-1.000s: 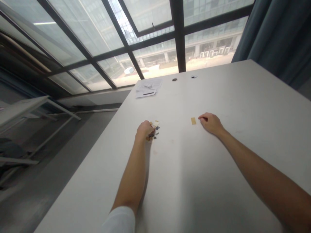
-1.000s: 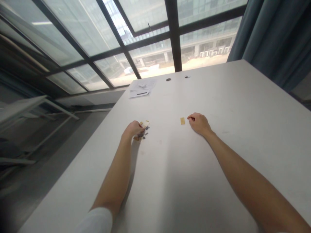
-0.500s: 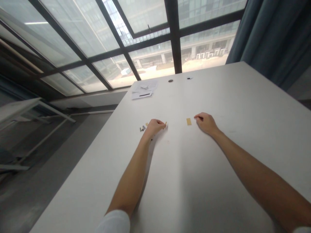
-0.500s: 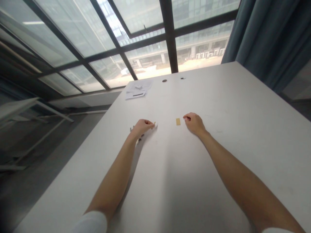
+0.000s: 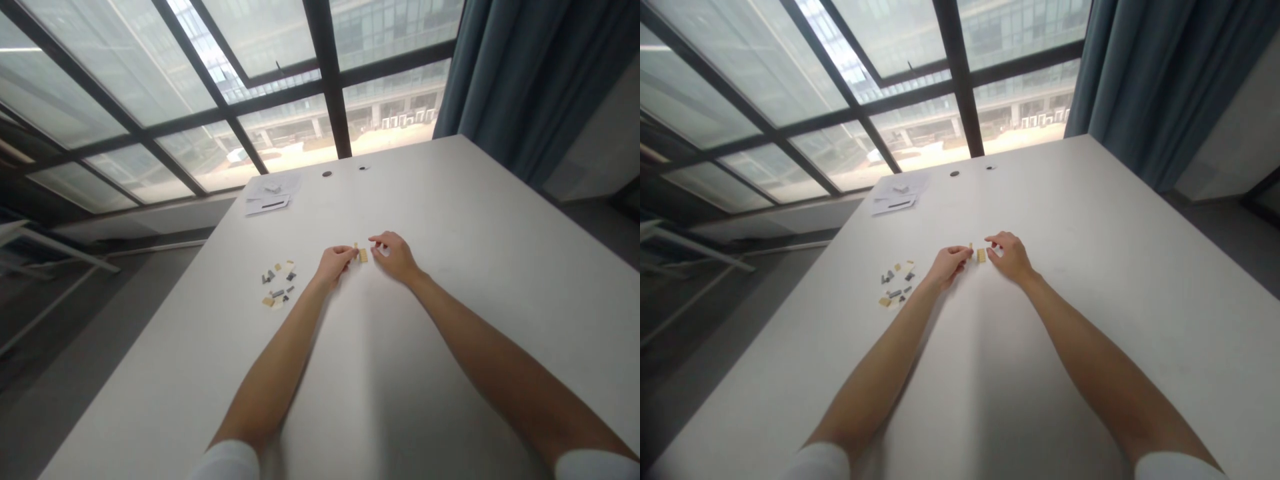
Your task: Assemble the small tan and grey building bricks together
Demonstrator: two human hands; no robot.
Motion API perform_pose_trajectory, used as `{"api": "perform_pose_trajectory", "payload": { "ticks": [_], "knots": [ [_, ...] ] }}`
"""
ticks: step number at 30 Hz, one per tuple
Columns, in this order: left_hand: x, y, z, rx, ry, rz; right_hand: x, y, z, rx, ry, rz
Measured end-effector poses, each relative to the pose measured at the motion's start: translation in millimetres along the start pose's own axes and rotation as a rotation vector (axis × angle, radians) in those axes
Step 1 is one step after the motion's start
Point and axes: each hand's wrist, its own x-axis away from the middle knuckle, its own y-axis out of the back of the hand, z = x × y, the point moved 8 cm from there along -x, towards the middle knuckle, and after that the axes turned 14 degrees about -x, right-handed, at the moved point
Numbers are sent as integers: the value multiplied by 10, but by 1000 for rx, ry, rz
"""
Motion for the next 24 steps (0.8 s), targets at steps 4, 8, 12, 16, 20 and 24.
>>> {"api": "perform_pose_trajectory", "payload": {
  "ticks": [4,8,12,16,20,24],
  "knots": [
    [-67,-113,36,53,-24,-14,19,-73,147,-12,78,100],
    [-72,-190,52,109,-36,16,36,-103,169,5,66,147],
    [-66,-249,30,91,-50,33,42,-92,196,12,70,155],
    [-60,-209,13,65,-116,19,38,-62,231,6,83,136],
    [9,57,-108,-104,-402,-161,30,-38,218,-16,107,108],
    [132,179,-217,-306,-681,-245,30,-41,190,-56,136,104]
  ]
}}
